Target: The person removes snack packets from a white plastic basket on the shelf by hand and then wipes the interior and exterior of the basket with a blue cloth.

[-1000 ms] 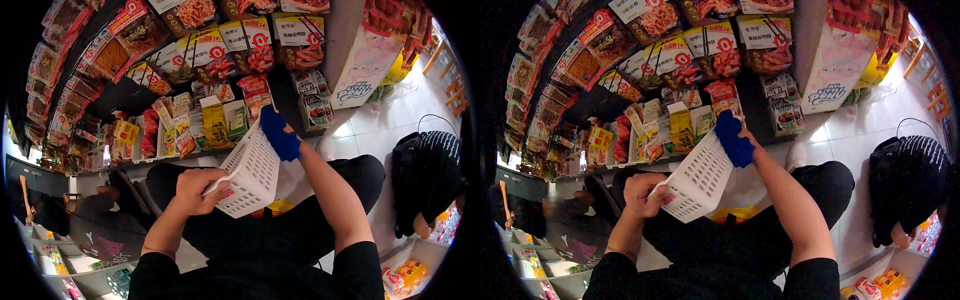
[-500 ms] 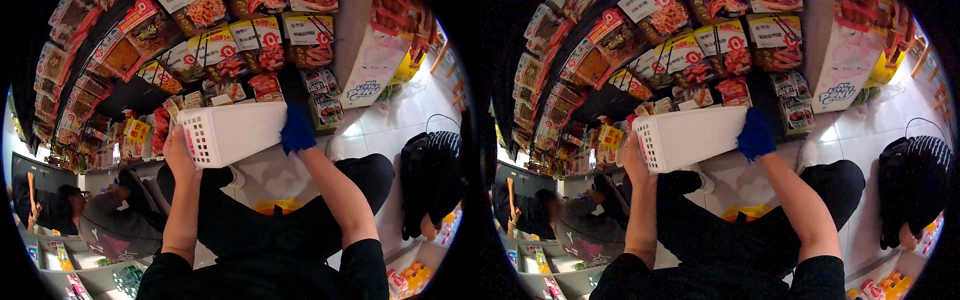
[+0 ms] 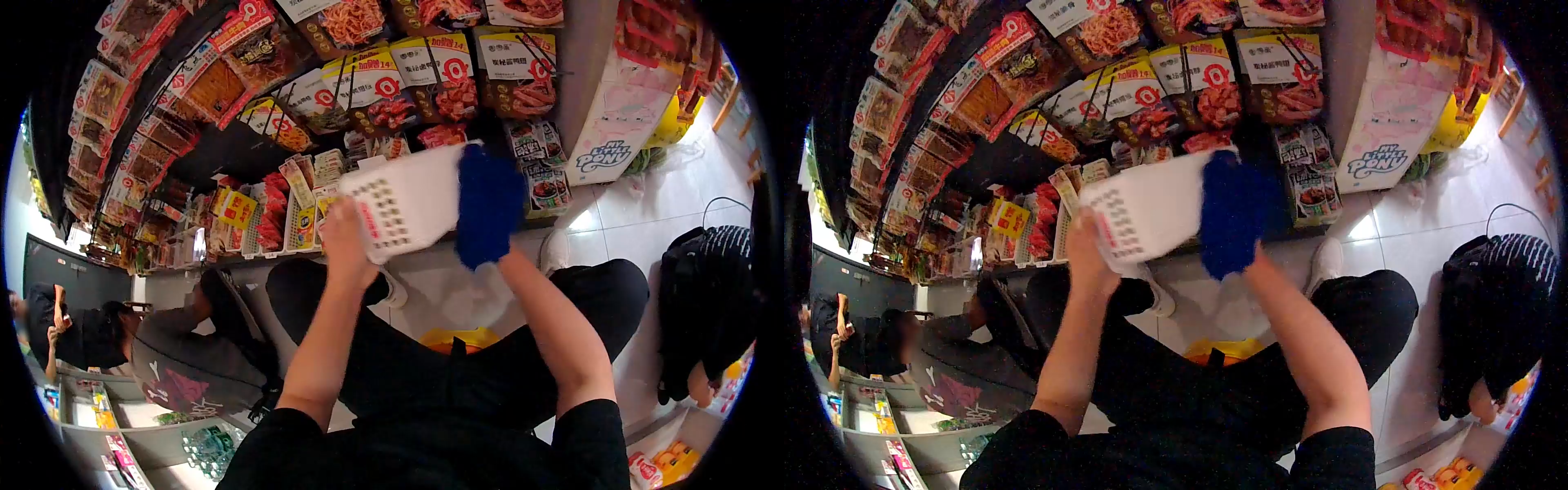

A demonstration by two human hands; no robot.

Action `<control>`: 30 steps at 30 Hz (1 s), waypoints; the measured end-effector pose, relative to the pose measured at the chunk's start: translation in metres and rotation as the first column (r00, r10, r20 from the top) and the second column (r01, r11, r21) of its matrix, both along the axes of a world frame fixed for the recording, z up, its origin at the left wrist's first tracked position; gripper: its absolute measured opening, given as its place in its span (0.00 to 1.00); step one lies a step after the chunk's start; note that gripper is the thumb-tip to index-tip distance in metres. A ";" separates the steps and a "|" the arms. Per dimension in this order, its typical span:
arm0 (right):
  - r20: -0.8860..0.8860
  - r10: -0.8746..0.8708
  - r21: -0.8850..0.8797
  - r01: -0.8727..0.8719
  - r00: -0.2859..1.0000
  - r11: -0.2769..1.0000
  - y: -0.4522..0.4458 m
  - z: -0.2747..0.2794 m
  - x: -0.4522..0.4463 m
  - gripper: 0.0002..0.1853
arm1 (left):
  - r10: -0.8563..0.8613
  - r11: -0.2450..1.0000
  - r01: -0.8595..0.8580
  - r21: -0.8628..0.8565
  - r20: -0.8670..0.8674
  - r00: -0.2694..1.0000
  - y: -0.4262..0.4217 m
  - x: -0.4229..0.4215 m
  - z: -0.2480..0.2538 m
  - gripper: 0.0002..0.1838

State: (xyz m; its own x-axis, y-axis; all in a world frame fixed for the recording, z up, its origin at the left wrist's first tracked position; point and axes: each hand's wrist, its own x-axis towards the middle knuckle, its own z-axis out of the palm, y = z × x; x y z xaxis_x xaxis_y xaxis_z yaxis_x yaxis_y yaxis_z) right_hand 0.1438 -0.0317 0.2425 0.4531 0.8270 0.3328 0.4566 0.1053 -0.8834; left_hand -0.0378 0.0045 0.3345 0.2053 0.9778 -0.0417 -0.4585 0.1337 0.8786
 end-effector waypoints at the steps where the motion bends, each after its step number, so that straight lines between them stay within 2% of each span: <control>1: 0.023 0.046 -0.013 -0.045 0.999 0.999 -0.001 0.005 -0.010 0.23 | -0.016 1.000 0.017 0.022 -0.058 0.998 -0.001 0.004 -0.008 0.15; 2: 0.060 0.070 -0.013 -0.069 0.996 0.997 -0.001 0.009 -0.019 0.24 | -0.029 0.999 0.034 0.043 -0.115 0.993 -0.001 0.008 -0.015 0.15; 6: 0.243 0.068 0.046 -0.082 0.968 0.996 -0.006 0.030 -0.034 0.27 | -0.075 0.995 0.081 0.054 -0.104 0.992 -0.004 0.013 -0.022 0.16; 7: 0.295 0.036 0.107 -0.070 0.955 0.992 -0.007 0.038 -0.035 0.27 | -0.091 0.995 0.095 0.039 -0.088 0.992 -0.005 0.014 -0.022 0.16; 9: 0.318 -0.019 0.349 -0.099 0.948 0.932 -0.018 0.056 -0.034 0.27 | -0.109 0.994 0.110 0.015 -0.048 0.993 -0.004 0.018 -0.021 0.16; 10: -0.021 0.172 0.299 -0.158 0.985 0.941 -0.017 0.053 -0.032 0.27 | -0.113 0.994 0.113 -0.002 -0.030 0.993 -0.005 0.018 -0.022 0.16; 11: -0.367 0.320 0.270 -0.229 0.874 0.935 -0.014 0.047 -0.027 0.27 | -0.117 0.993 0.117 -0.021 -0.014 0.993 -0.007 0.019 -0.022 0.16; 13: -0.566 0.464 0.340 -0.320 0.682 0.884 -0.011 0.031 -0.017 0.26 | -0.136 0.990 0.137 0.029 -0.049 0.990 -0.014 0.024 -0.009 0.18; 14: -0.465 0.513 0.402 -0.345 0.722 0.848 -0.011 0.020 -0.013 0.26 | -0.156 0.985 0.159 0.062 -0.048 0.987 -0.017 0.025 -0.005 0.19; 15: -0.437 0.512 0.413 -0.341 0.740 0.845 -0.008 0.019 -0.008 0.26 | -0.177 0.979 0.181 0.099 -0.047 0.983 -0.018 0.026 -0.001 0.20; 18: -0.445 0.358 0.335 -0.218 0.821 0.917 0.003 0.021 0.009 0.26 | -0.208 0.968 0.212 0.136 -0.039 0.977 -0.028 0.019 0.008 0.23; 21: -0.449 0.215 0.256 -0.106 0.867 0.961 0.004 0.016 0.018 0.26 | -0.170 0.971 0.183 0.154 -0.092 0.981 -0.037 0.009 0.019 0.25; 22: -0.438 0.184 0.235 -0.085 0.880 0.968 0.005 0.013 0.020 0.26 | -0.272 0.935 0.283 0.215 -0.077 0.959 -0.036 0.007 0.024 0.25; 28: -0.333 0.117 0.157 -0.068 0.935 0.985 0.004 0.009 0.007 0.27 | -0.287 0.935 0.290 0.202 -0.043 0.957 -0.026 0.000 0.020 0.25; 30: -0.286 0.120 0.155 -0.078 0.951 0.985 -0.001 0.016 -0.002 0.27 | -0.221 0.948 0.254 0.193 -0.175 0.959 -0.022 0.005 0.009 0.25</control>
State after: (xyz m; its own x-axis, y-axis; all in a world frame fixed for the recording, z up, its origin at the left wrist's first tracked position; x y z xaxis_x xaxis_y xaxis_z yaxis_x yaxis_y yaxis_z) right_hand 0.1414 -0.0327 0.2582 0.4663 0.8271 0.3139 0.1610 0.2695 -0.9494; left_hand -0.0329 -0.0173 0.3433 0.4401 0.8909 0.1125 -0.2979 0.0267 0.9542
